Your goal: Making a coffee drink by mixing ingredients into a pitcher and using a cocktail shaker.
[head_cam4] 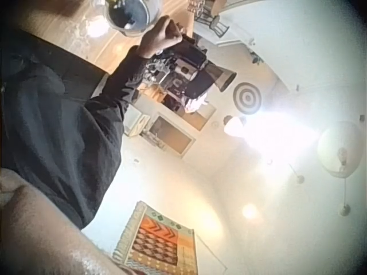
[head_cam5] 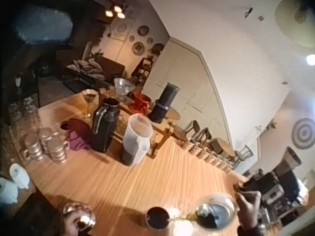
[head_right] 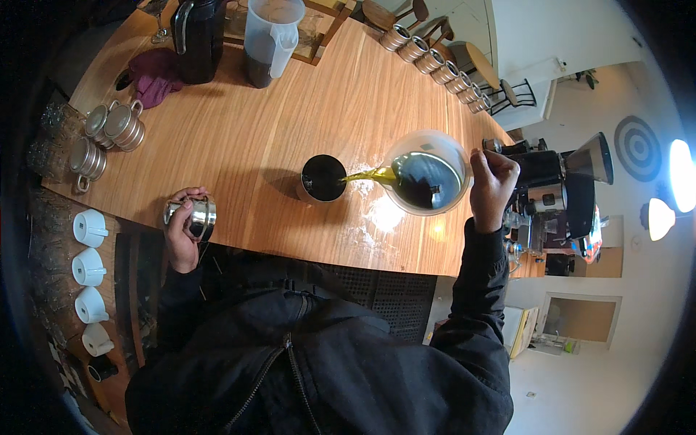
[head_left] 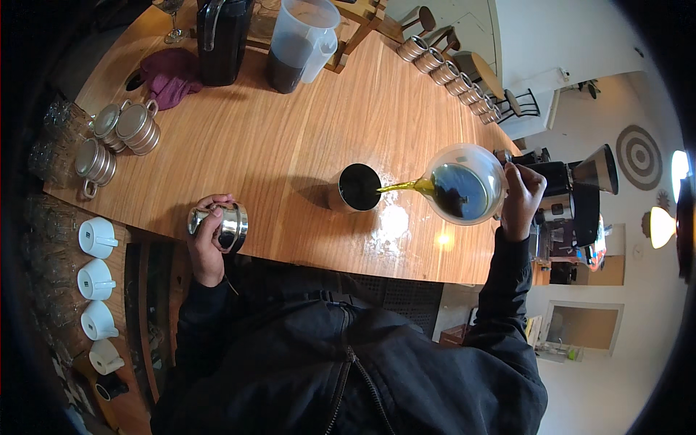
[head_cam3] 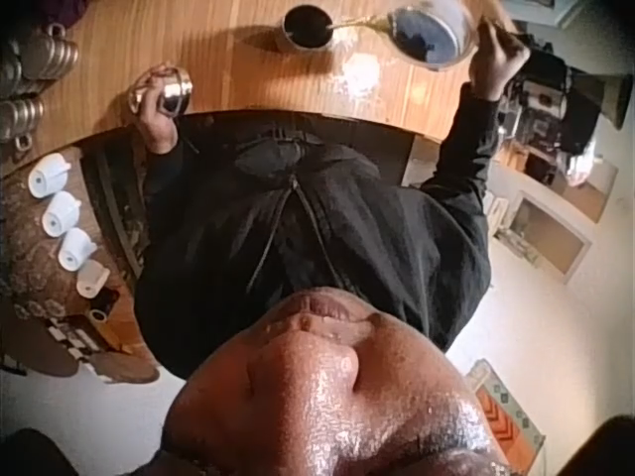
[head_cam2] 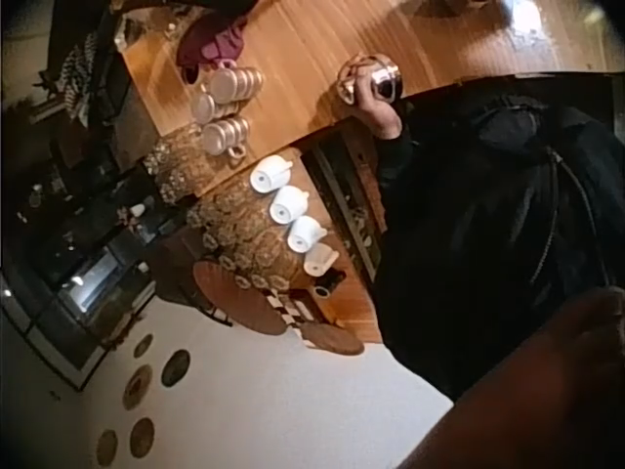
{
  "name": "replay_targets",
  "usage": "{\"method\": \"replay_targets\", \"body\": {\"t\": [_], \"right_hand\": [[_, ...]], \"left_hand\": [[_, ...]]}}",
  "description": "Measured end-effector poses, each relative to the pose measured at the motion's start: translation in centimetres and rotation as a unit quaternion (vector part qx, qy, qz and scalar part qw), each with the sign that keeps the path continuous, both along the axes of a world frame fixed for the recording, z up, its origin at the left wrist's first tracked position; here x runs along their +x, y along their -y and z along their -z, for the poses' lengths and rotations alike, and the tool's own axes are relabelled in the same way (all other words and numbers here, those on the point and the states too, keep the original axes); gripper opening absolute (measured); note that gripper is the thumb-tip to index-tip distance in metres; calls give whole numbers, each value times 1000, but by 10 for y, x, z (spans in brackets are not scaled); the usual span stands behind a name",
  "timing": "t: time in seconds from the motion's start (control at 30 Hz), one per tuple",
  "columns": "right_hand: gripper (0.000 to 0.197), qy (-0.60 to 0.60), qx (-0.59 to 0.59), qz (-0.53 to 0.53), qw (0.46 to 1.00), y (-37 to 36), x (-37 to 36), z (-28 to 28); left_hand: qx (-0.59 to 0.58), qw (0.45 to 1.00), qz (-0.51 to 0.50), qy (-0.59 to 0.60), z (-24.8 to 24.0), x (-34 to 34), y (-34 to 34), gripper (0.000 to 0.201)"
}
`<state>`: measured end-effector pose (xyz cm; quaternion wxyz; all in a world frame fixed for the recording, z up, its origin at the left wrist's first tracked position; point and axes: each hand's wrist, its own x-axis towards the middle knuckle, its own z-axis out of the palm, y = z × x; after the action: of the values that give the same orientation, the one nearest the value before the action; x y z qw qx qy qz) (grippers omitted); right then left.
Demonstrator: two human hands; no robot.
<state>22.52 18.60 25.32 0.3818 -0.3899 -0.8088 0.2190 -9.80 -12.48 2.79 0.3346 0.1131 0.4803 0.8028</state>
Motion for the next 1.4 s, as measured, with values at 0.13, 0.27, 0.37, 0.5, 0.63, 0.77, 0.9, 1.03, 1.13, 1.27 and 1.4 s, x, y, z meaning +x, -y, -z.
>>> {"method": "replay_targets", "body": {"t": [0.13, 0.27, 0.37, 0.5, 0.63, 0.77, 0.9, 1.03, 1.13, 1.27, 1.4], "right_hand": [[32, -29, 29, 15, 999, 4, -6, -3], [32, -3, 36, 13, 999, 5, -7, -9], [32, -34, 22, 17, 999, 6, -8, -8], [32, -34, 9, 5, 999, 4, -6, -12], [30, -60, -6, -2, 998, 6, -13, -12], [26, -102, -70, 1, 992, -5, -6, -4], [24, -220, -124, 32, 967, 5, -16, 18], [9, 70, 117, -29, 990, -4, 13, 62], [13, 15, 114, 43, 992, 7, 17, 95], [10, -4, 124, 147, 981, 5, 17, 126], [12, -48, 85, 182, 978, -14, 13, 152]], "left_hand": [[6, 1000, -3, -12, 1, -2, 0, 28], [5, 1000, -10, 10, -1, 1, 0, 28], [8, 1000, -9, 4, 0, 1, 0, 27], [6, 1000, -10, 0, -1, 2, 0, 27], [10, 1000, -12, 1, 3, 2, 1, 27], [11, 1000, -7, 5, 0, 3, 0, 28], [6, 1000, -4, -5, -1, 5, 1, 28], [-11, 1000, -8, -21, -9, 3, 7, 27], [-15, 999, -17, -26, -12, 7, 7, 27], [-35, 999, -16, -34, -11, 9, 8, 26], [-44, 997, -27, -55, -18, 12, 3, 25]]}}
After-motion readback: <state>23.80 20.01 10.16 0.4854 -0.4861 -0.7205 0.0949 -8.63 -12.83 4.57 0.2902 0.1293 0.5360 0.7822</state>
